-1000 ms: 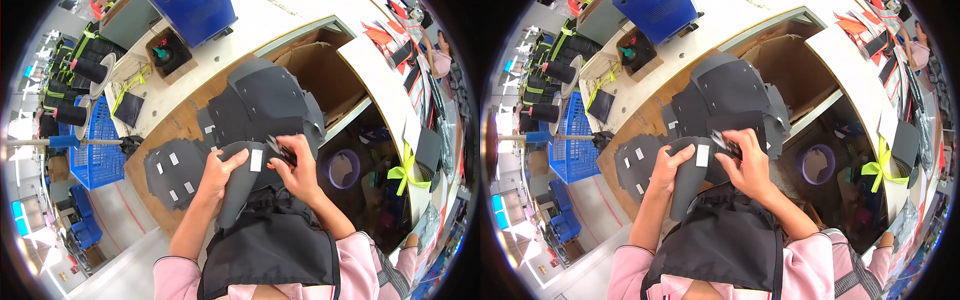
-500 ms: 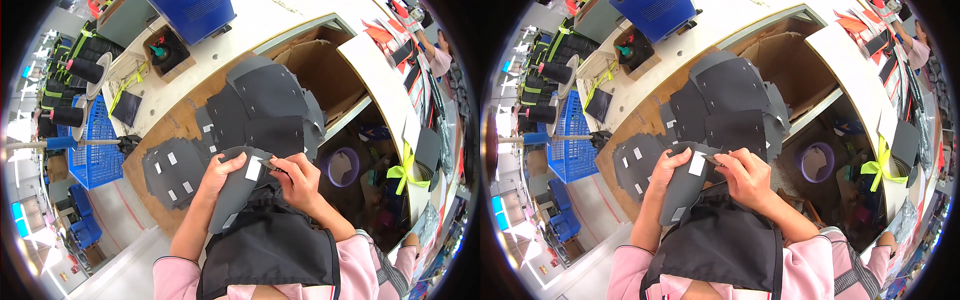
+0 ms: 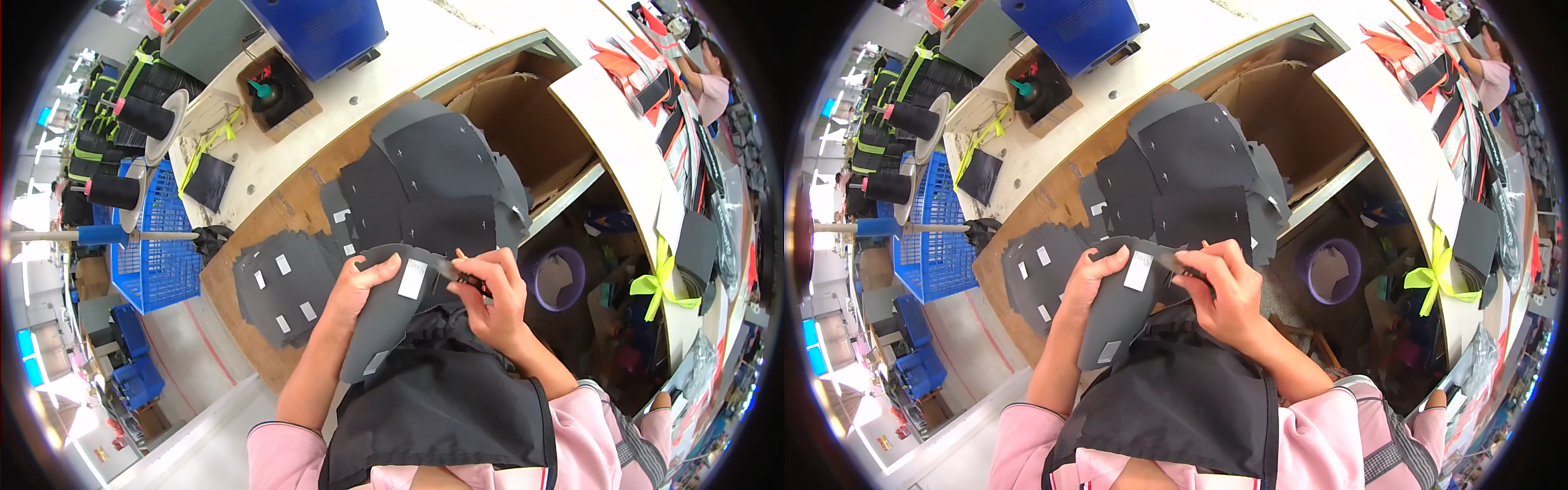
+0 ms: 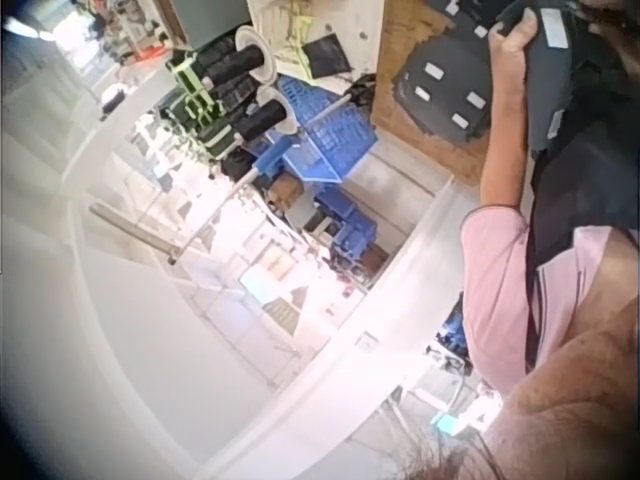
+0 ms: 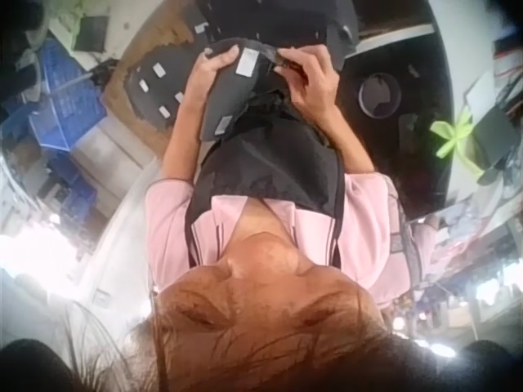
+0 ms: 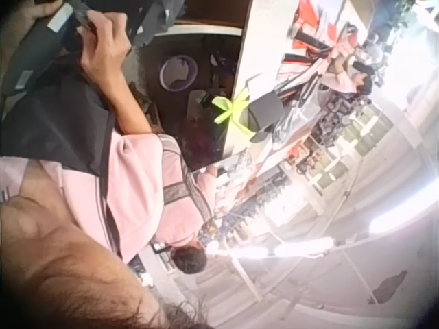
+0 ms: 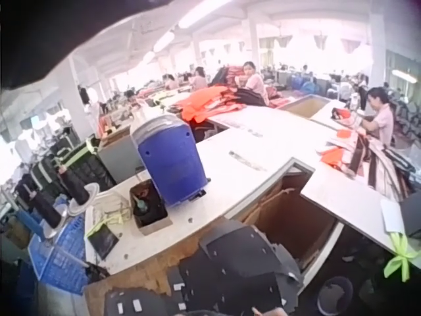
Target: Sorting and inspecting small flat components in a manufacturing environment.
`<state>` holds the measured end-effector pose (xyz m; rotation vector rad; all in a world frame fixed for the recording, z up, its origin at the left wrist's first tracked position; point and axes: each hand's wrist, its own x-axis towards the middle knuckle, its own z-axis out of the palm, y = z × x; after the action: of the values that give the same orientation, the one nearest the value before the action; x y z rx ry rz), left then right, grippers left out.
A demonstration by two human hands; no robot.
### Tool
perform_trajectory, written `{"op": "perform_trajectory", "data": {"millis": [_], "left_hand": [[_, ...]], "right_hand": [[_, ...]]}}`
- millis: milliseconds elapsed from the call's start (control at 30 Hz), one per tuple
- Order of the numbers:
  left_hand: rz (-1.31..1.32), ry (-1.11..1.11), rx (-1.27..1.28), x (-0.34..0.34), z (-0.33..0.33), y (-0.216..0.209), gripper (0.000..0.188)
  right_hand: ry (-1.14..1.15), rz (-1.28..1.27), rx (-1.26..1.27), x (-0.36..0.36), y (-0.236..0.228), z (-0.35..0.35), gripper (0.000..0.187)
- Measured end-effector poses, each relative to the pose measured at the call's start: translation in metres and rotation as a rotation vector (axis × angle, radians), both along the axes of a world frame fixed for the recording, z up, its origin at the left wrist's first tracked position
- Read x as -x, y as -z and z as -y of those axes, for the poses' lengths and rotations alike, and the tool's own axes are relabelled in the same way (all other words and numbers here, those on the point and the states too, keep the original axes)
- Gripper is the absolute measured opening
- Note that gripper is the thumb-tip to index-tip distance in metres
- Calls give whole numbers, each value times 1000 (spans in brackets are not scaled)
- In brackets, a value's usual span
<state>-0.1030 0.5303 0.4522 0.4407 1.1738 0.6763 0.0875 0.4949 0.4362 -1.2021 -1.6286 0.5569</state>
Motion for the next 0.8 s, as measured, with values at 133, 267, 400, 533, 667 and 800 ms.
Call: {"op": "perform_trajectory", "data": {"millis": [133,267,400,533,667,800], "left_hand": [[47,62,-45,0,-7,-3,24],[-68,75,-155,2,-10,-1,33],[-67,216,-228,-1,-9,-14,30],[-217,191,-431,11,-14,-7,31],[-581,452,-824,20,-29,6,49],[-1107,518,-1355,-4,-27,2,86]], "right_hand": [[-44,56,-23,-2,-3,-5,28],[-37,-158,203,-16,-10,-14,35],[-378,-199,424,-41,6,-30,32],[-430,-173,405,-57,4,-24,19],[-181,54,468,-43,22,-28,21],[-184,47,470,-32,31,-32,21]]}}
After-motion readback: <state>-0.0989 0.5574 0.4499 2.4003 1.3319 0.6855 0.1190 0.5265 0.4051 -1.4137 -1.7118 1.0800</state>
